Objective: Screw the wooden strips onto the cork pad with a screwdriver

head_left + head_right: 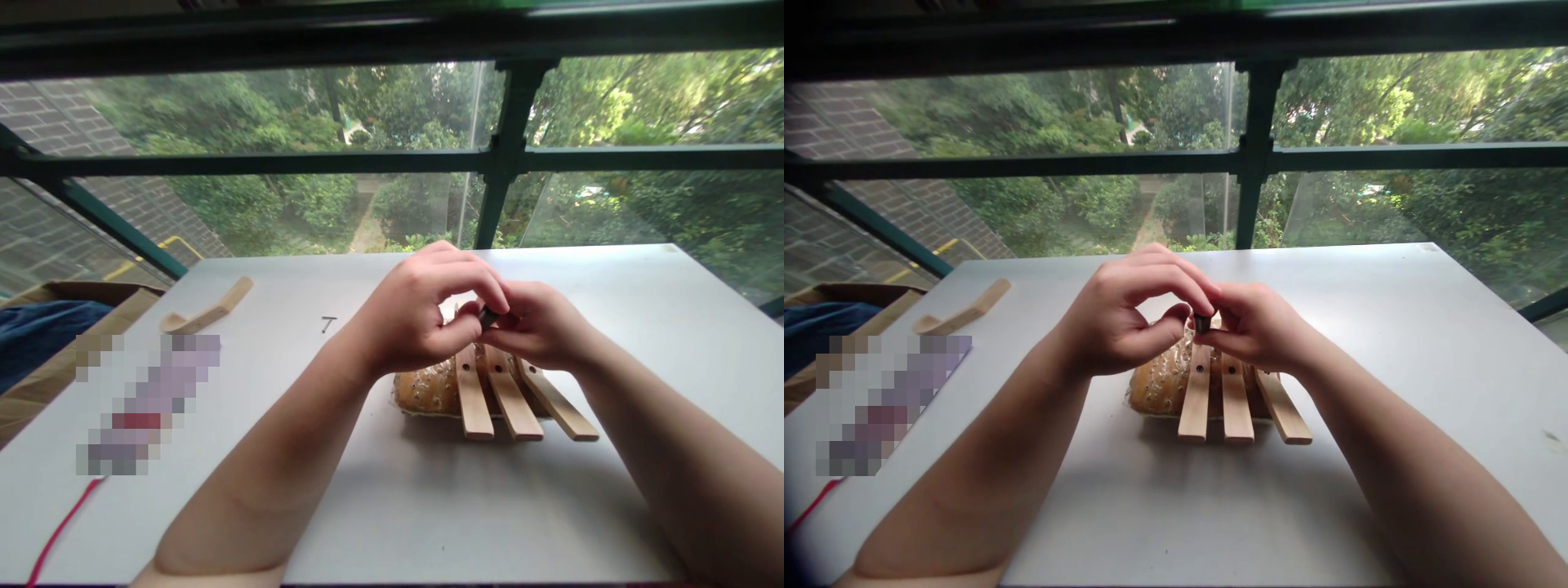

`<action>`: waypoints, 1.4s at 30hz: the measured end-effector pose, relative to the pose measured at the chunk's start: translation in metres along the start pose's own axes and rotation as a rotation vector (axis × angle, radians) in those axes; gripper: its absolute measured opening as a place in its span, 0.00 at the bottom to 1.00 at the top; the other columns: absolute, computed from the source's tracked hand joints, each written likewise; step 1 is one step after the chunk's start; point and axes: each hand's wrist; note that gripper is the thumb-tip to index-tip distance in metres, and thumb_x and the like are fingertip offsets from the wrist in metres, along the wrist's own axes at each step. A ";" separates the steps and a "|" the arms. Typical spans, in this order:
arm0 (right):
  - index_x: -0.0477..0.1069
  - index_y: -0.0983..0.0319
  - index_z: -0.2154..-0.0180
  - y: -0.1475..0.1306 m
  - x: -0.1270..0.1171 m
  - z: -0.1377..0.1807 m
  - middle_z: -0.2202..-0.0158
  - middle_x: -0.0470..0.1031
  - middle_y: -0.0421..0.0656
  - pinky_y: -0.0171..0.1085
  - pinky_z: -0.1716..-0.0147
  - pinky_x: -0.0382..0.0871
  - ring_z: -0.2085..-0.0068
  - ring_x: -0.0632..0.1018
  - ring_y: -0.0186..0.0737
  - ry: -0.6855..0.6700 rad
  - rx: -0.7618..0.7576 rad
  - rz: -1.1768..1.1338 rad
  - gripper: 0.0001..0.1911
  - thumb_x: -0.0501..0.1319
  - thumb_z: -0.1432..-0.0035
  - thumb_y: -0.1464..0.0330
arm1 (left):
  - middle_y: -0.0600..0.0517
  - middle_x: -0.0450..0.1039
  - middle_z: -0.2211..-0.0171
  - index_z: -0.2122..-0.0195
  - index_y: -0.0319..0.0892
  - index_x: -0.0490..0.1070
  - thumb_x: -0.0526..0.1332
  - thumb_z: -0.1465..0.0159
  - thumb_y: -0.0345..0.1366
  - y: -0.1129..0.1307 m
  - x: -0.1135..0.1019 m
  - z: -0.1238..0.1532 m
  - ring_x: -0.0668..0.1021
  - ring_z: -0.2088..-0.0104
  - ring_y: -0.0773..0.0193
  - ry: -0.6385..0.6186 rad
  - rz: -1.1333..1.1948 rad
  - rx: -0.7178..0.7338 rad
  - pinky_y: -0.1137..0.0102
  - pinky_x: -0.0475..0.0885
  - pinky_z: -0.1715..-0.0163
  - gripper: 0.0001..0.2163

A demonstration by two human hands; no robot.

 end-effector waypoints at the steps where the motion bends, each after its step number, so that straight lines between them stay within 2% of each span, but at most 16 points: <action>1: 0.71 0.63 0.62 0.001 0.001 0.000 0.69 0.73 0.40 0.34 0.70 0.68 0.69 0.73 0.34 0.003 0.010 0.007 0.08 0.66 0.45 0.71 | 0.52 0.79 0.59 0.65 0.43 0.76 0.57 0.45 0.21 0.000 -0.001 0.000 0.78 0.58 0.62 0.014 -0.011 -0.001 0.63 0.71 0.51 0.13; 6: 0.66 0.61 0.67 0.001 0.005 0.002 0.74 0.68 0.38 0.33 0.76 0.61 0.73 0.67 0.32 0.039 0.111 0.091 0.13 0.68 0.45 0.64 | 0.51 0.77 0.56 0.63 0.42 0.76 0.54 0.45 0.19 -0.007 -0.009 -0.001 0.77 0.54 0.62 0.056 -0.054 -0.103 0.65 0.72 0.51 0.16; 9: 0.63 0.60 0.68 0.001 0.007 0.002 0.76 0.66 0.36 0.33 0.78 0.57 0.76 0.64 0.30 0.071 0.133 0.117 0.15 0.69 0.46 0.63 | 0.51 0.77 0.56 0.60 0.41 0.75 0.54 0.41 0.22 -0.021 -0.006 0.014 0.77 0.53 0.62 0.059 -0.049 -0.239 0.67 0.72 0.56 0.14; 12: 0.66 0.59 0.60 0.001 0.009 0.000 0.69 0.73 0.39 0.33 0.76 0.60 0.74 0.68 0.31 0.062 0.120 0.054 0.11 0.66 0.43 0.67 | 0.51 0.76 0.56 0.56 0.43 0.75 0.56 0.38 0.28 -0.038 0.010 0.048 0.77 0.54 0.61 -0.019 -0.040 -0.468 0.66 0.72 0.56 0.12; 14: 0.64 0.58 0.51 0.002 0.010 -0.001 0.62 0.76 0.41 0.33 0.74 0.64 0.70 0.73 0.33 0.051 0.092 -0.040 0.17 0.64 0.41 0.71 | 0.48 0.75 0.52 0.51 0.43 0.73 0.58 0.37 0.33 -0.047 0.023 0.074 0.76 0.50 0.58 -0.067 0.052 -0.547 0.63 0.71 0.50 0.13; 15: 0.62 0.57 0.48 0.002 0.010 -0.002 0.61 0.76 0.42 0.33 0.73 0.65 0.69 0.74 0.34 0.046 0.080 -0.087 0.20 0.63 0.41 0.72 | 0.47 0.73 0.49 0.49 0.43 0.72 0.59 0.36 0.35 -0.051 0.029 0.085 0.75 0.47 0.56 -0.054 0.097 -0.568 0.61 0.69 0.45 0.14; 17: 0.61 0.57 0.47 0.001 0.009 -0.001 0.61 0.77 0.42 0.33 0.72 0.67 0.67 0.76 0.35 0.023 0.073 -0.146 0.22 0.62 0.41 0.74 | 0.45 0.70 0.45 0.44 0.43 0.68 0.60 0.36 0.38 -0.056 0.038 0.102 0.73 0.44 0.54 0.012 0.204 -0.641 0.60 0.68 0.43 0.19; 20: 0.63 0.59 0.49 -0.002 0.005 0.001 0.62 0.77 0.43 0.35 0.68 0.69 0.63 0.78 0.38 -0.024 0.072 -0.159 0.20 0.61 0.42 0.77 | 0.44 0.68 0.42 0.41 0.43 0.65 0.62 0.37 0.42 -0.063 0.044 0.111 0.72 0.42 0.50 -0.027 0.354 -0.651 0.59 0.68 0.42 0.24; 22: 0.63 0.60 0.49 -0.005 0.001 0.003 0.61 0.77 0.44 0.36 0.63 0.72 0.60 0.79 0.40 -0.052 0.058 -0.184 0.23 0.59 0.44 0.82 | 0.44 0.67 0.41 0.40 0.43 0.64 0.63 0.38 0.44 -0.066 0.044 0.111 0.71 0.42 0.49 -0.048 0.420 -0.647 0.59 0.67 0.42 0.26; 26: 0.66 0.61 0.52 -0.009 -0.006 0.002 0.58 0.77 0.45 0.37 0.58 0.74 0.56 0.79 0.39 -0.082 0.063 -0.178 0.21 0.56 0.45 0.85 | 0.44 0.67 0.41 0.40 0.43 0.64 0.64 0.39 0.46 -0.070 0.042 0.112 0.70 0.41 0.48 -0.043 0.455 -0.652 0.58 0.66 0.40 0.27; 30: 0.68 0.62 0.53 -0.010 -0.011 0.001 0.56 0.78 0.47 0.35 0.62 0.77 0.59 0.80 0.38 -0.115 0.096 -0.153 0.16 0.57 0.41 0.81 | 0.44 0.67 0.41 0.40 0.43 0.63 0.64 0.38 0.46 -0.070 0.043 0.114 0.70 0.41 0.49 -0.037 0.458 -0.659 0.58 0.64 0.40 0.27; 35: 0.68 0.61 0.56 -0.010 -0.010 0.003 0.57 0.80 0.47 0.35 0.65 0.77 0.60 0.81 0.39 -0.078 0.115 -0.123 0.08 0.61 0.39 0.73 | 0.45 0.67 0.41 0.40 0.44 0.64 0.63 0.38 0.46 -0.069 0.045 0.114 0.70 0.41 0.50 -0.030 0.454 -0.688 0.58 0.64 0.40 0.26; 42: 0.63 0.60 0.65 -0.004 0.000 0.001 0.65 0.79 0.44 0.33 0.76 0.67 0.70 0.77 0.37 0.056 0.170 -0.015 0.14 0.69 0.45 0.64 | 0.46 0.67 0.42 0.41 0.45 0.64 0.61 0.36 0.47 -0.068 0.047 0.115 0.70 0.42 0.50 -0.015 0.481 -0.707 0.58 0.64 0.40 0.24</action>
Point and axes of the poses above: each hand's wrist, its own z-axis away from the middle knuckle, its own x-axis out of the palm, y = z × x
